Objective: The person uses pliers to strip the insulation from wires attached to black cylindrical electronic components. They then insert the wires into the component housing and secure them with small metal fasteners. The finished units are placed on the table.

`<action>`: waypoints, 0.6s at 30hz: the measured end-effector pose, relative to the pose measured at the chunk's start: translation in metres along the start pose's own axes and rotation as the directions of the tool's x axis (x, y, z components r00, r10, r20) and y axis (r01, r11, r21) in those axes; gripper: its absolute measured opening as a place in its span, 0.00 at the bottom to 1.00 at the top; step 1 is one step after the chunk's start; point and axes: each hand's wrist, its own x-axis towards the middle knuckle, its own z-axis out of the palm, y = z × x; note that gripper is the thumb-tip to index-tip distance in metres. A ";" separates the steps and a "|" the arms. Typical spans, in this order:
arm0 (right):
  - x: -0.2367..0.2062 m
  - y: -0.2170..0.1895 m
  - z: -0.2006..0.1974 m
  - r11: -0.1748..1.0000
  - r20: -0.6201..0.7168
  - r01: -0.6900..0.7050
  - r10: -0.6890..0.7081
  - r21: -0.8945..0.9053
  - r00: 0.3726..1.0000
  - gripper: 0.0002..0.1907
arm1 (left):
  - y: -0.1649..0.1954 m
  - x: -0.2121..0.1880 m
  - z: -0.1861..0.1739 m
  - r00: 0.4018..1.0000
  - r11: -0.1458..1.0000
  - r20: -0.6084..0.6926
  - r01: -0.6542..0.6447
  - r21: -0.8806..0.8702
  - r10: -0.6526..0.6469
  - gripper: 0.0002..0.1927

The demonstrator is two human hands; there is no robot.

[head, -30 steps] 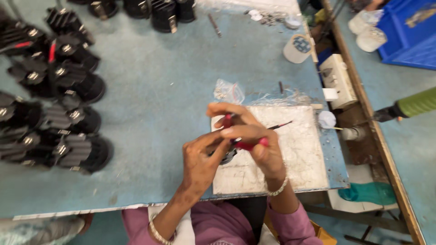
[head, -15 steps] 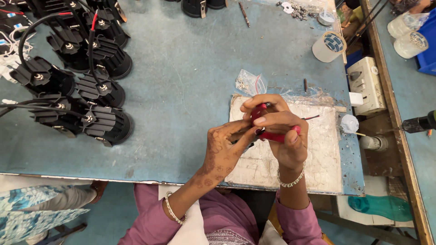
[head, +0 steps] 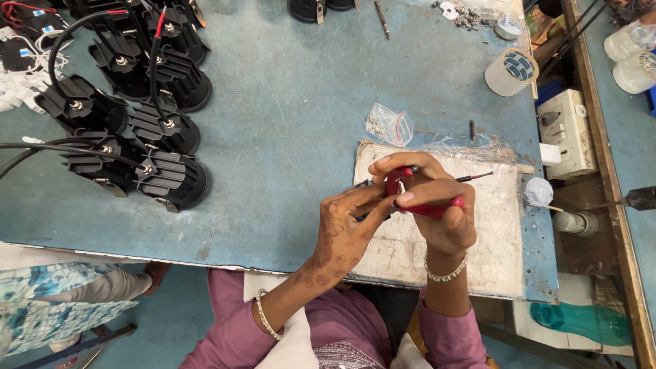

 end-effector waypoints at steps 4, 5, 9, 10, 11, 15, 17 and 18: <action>0.002 0.000 -0.004 1.000 0.031 -0.014 0.013 0.023 0.999 0.27 | -0.002 0.000 0.001 1.000 0.998 -0.008 0.002 -0.057 -0.003 0.12; 0.002 0.000 -0.005 0.999 0.035 -0.019 0.018 0.037 0.999 0.27 | -0.003 0.000 0.002 1.000 0.998 -0.011 0.004 -0.057 -0.004 0.12; 0.002 -0.001 -0.007 0.995 0.055 -0.041 0.037 0.091 0.998 0.27 | -0.001 0.000 0.002 0.999 0.999 -0.018 0.041 -0.031 -0.042 0.12; 0.002 -0.002 -0.007 0.993 0.062 -0.048 0.041 0.104 0.997 0.27 | -0.001 0.000 0.002 0.998 0.998 -0.021 0.060 -0.017 -0.060 0.12; 0.002 -0.002 -0.007 0.993 0.063 -0.050 0.043 0.108 0.997 0.26 | 0.000 -0.001 0.003 0.998 0.998 -0.022 0.056 -0.016 -0.057 0.12; 0.001 -0.003 -0.009 0.991 0.075 -0.051 0.042 0.126 0.996 0.26 | 0.005 -0.001 0.004 0.997 0.996 -0.016 0.077 -0.037 -0.077 0.12; -0.001 -0.002 -0.009 0.991 0.065 -0.046 0.037 0.129 0.997 0.27 | 0.008 -0.002 0.004 0.995 0.995 -0.012 0.096 -0.040 -0.096 0.12; -0.003 -0.001 -0.010 0.991 0.050 -0.043 0.037 0.127 0.998 0.27 | 0.009 -0.002 0.005 0.995 0.994 -0.014 0.102 -0.032 -0.102 0.12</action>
